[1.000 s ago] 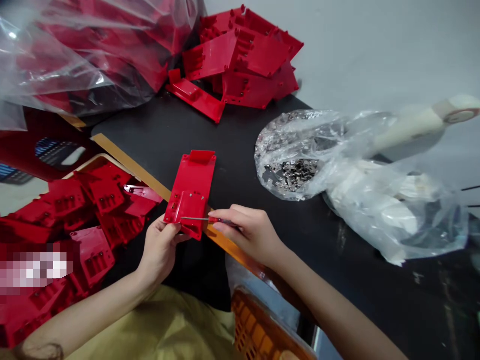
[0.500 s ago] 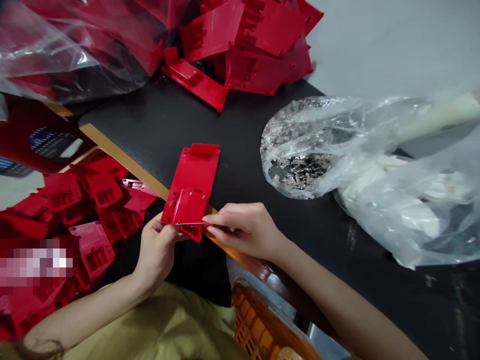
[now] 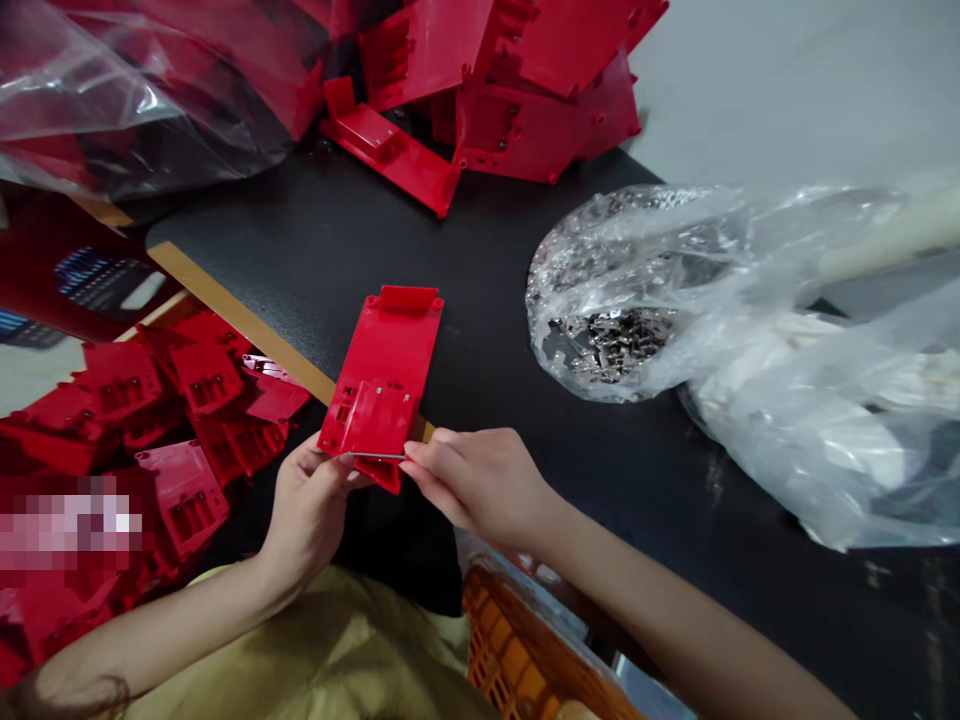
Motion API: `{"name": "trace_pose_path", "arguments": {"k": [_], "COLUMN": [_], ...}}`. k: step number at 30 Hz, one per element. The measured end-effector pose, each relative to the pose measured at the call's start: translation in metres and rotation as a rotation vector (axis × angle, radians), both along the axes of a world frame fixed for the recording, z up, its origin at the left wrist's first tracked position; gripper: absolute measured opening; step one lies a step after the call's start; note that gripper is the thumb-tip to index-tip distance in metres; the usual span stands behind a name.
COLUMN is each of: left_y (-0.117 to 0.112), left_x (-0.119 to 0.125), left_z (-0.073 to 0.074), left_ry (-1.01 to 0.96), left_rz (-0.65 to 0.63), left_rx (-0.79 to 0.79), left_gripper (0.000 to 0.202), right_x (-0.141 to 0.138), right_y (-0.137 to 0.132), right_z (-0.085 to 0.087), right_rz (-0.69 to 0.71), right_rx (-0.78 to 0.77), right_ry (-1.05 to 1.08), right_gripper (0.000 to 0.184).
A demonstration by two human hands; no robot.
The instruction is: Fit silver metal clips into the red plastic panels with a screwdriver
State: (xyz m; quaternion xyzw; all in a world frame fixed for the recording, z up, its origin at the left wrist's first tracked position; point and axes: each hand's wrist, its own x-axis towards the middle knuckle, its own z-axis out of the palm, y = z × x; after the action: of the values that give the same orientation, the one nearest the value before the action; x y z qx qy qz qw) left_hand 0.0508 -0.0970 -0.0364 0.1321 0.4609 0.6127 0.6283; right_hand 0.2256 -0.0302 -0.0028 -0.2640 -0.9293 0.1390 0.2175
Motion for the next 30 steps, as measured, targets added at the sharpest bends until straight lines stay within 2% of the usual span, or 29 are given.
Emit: {"name": "trace_pose_path", "arguments": {"k": [4, 8, 12, 16, 23, 26, 30], "left_y": [-0.003, -0.004, -0.003, -0.001, 0.003, 0.005, 0.007], "left_x": [-0.002, -0.001, 0.002, 0.004, -0.001, -0.003, -0.005], "left_z": [-0.001, -0.004, -0.005, -0.001, 0.008, 0.014, 0.021], "left_ry": [-0.038, 0.026, 0.038, 0.047, 0.08, 0.108, 0.139], "left_rz": [0.006, 0.006, 0.034, 0.066, 0.028, -0.003, -0.023], "left_rx": [0.035, -0.018, -0.031, -0.041, -0.11, -0.131, -0.172], "left_gripper": [0.021, 0.026, 0.028, 0.027, 0.025, 0.025, 0.028], "right_x": [-0.002, -0.002, -0.005, -0.011, -0.021, -0.022, -0.022], "right_y": [0.001, -0.001, -0.007, -0.01, -0.003, 0.002, 0.006], "right_z": [0.002, 0.003, 0.006, 0.016, 0.033, 0.034, 0.034], "right_rz": [-0.012, -0.027, -0.079, -0.158, -0.278, -0.304, -0.262], "right_rx": [-0.022, -0.072, -0.164, -0.377, -0.985, -1.076, -1.053], "right_ry": [-0.008, -0.006, -0.018, -0.022, 0.031, 0.052, 0.005], "right_gripper": [0.004, 0.002, 0.008, 0.011, 0.023, 0.025, 0.025]}}
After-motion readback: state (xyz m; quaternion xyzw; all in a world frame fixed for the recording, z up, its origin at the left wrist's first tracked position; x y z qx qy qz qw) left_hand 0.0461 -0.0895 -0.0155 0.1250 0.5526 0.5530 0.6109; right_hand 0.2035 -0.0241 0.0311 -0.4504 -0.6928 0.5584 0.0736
